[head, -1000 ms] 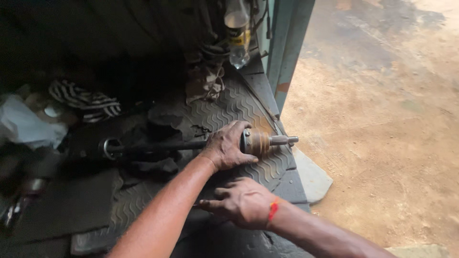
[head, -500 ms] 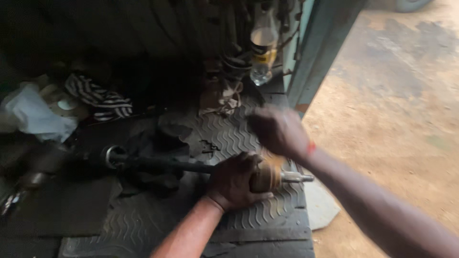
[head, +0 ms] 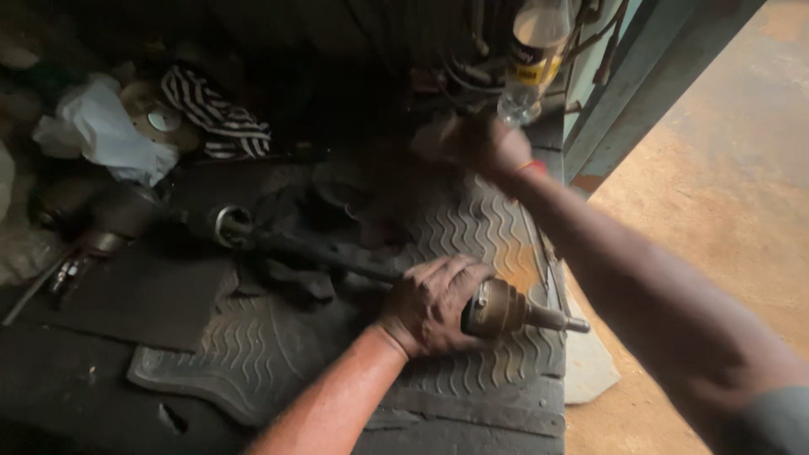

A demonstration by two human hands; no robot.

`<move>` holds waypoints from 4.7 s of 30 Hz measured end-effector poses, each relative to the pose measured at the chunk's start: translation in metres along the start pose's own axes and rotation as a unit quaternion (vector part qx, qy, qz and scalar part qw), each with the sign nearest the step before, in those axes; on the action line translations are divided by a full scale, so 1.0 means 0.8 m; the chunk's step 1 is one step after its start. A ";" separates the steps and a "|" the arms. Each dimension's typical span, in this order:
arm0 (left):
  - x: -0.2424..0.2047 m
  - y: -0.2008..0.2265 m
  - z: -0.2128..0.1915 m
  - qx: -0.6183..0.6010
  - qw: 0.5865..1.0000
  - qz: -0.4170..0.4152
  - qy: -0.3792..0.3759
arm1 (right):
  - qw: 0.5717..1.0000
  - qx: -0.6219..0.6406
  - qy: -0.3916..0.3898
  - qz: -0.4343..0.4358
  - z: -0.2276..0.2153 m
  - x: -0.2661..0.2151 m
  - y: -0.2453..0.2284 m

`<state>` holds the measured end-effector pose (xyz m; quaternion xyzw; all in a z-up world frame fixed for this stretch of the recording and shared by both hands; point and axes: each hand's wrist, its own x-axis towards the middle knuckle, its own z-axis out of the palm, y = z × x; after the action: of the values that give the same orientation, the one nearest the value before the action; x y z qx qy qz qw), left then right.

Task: The person uses a metal file to scrape and clean a cylindrical mechanical part, likely a driveshaft or axle component, resting on a rubber mat. They repeatedly wipe the part with a cloth to remove debris and inspect the surface.

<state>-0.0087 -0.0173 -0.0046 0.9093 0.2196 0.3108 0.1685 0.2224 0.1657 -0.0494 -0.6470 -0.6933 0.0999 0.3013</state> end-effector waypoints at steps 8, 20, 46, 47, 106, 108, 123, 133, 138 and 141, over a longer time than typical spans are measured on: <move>0.007 0.003 0.003 0.024 0.998 -0.015 -0.050 | 0.715 0.696 -0.028 0.061 -0.197 -0.110 -0.073; -0.002 0.000 0.002 0.023 0.998 -0.001 -0.050 | 0.679 0.732 -0.033 -0.038 -0.229 -0.168 -0.202; 0.018 -0.014 0.001 -0.064 0.990 -0.020 -0.120 | 0.954 -0.292 0.065 -0.023 -0.063 -0.305 -0.115; 0.024 -0.021 0.002 -0.059 0.990 -0.027 -0.124 | 0.955 -0.293 0.054 -0.007 -0.066 -0.310 -0.122; -0.019 0.014 -0.015 -0.006 0.984 -0.040 -0.176 | 0.975 -0.125 0.107 -0.152 -0.098 -0.391 -0.178; -0.019 0.010 0.001 0.001 0.987 -0.030 -0.158 | 0.986 -0.106 0.070 -0.107 -0.107 -0.386 -0.174; 0.006 0.030 -0.017 0.082 0.939 -0.203 -0.267 | 0.988 -0.074 0.104 -0.090 -0.106 -0.328 -0.165; -0.022 0.021 -0.008 0.006 1.000 0.000 -0.022 | 0.980 -0.156 0.070 -0.097 -0.099 -0.319 -0.149; -0.023 0.015 -0.009 0.049 0.998 0.021 -0.044 | 0.975 -0.183 0.065 -0.104 -0.102 -0.317 -0.154; -0.012 0.003 -0.002 0.075 0.997 0.030 0.004 | 0.965 -0.180 0.121 -0.148 -0.111 -0.302 -0.155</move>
<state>-0.0154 -0.0242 -0.0072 0.9245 0.2153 0.3015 0.0894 0.1625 -0.1058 0.0175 -0.5878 -0.7463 -0.1520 0.2728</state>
